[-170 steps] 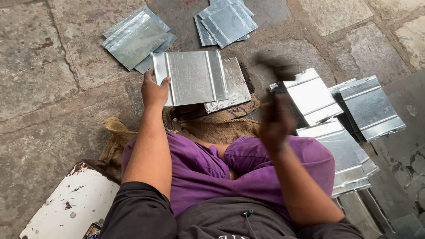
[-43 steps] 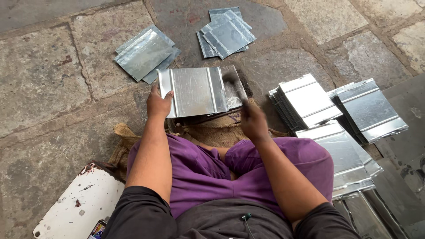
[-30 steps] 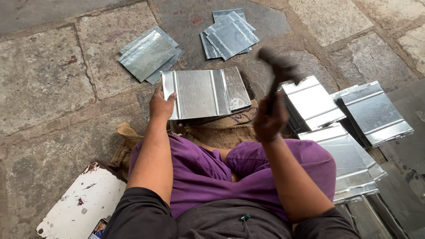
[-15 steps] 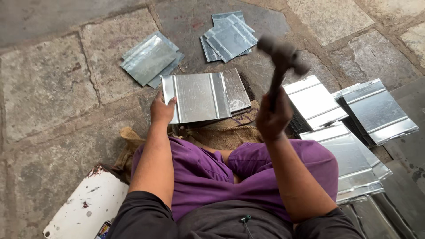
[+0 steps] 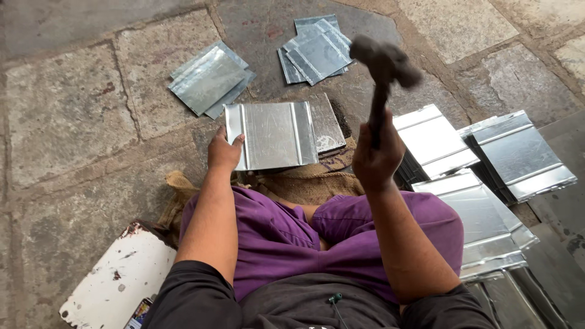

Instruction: The person sits on the ground and uses a hammer to repeatedly strike the edges of a rectangular metal sheet placed on a burlap sack. They hold the sheet with one hand and hammer with the other, occasionally repositioning the sheet to work on different edges.

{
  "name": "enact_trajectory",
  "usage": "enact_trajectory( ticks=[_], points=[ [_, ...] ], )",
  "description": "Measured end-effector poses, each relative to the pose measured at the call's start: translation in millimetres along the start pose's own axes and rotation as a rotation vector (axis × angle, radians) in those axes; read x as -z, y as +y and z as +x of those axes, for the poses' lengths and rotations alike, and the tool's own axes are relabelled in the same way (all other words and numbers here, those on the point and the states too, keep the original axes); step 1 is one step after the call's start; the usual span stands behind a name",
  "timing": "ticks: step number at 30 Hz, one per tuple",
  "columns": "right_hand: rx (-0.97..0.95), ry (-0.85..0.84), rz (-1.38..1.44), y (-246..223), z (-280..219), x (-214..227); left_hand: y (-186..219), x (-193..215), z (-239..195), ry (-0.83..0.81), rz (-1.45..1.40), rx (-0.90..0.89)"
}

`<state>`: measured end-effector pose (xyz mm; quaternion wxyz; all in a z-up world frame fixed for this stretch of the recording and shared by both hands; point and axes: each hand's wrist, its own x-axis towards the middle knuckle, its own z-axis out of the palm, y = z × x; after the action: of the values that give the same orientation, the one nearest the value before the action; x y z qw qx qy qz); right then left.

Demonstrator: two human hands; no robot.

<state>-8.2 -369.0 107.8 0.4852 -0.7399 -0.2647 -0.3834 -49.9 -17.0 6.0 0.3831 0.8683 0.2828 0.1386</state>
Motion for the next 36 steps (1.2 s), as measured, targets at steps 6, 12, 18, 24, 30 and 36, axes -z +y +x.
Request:
enact_trajectory(
  ticks=[6,12,18,24,30,36],
  points=[
    [-0.159,-0.368,-0.278,35.4,-61.5,-31.7,9.0,8.5,-8.0,-0.082,-0.022,0.068],
    [-0.268,-0.236,-0.031,-1.7,-13.3,-9.1,11.2,11.5,-9.3,-0.086,0.009,0.084],
    [0.082,0.075,-0.022,1.4,-9.9,-10.5,9.4,4.3,-6.6,0.009,0.0,0.062],
    [-0.152,-0.418,-0.267,28.4,-57.7,-30.2,3.7,5.8,-8.3,-0.039,0.009,0.066],
    [-0.067,-0.093,0.035,-0.2,4.5,-4.3,-3.2,2.4,-4.1,-0.009,0.002,0.118],
    [0.048,-0.038,-0.157,28.6,-38.3,-21.4,1.2,0.1,-5.4,0.062,0.041,0.099]
  ],
)
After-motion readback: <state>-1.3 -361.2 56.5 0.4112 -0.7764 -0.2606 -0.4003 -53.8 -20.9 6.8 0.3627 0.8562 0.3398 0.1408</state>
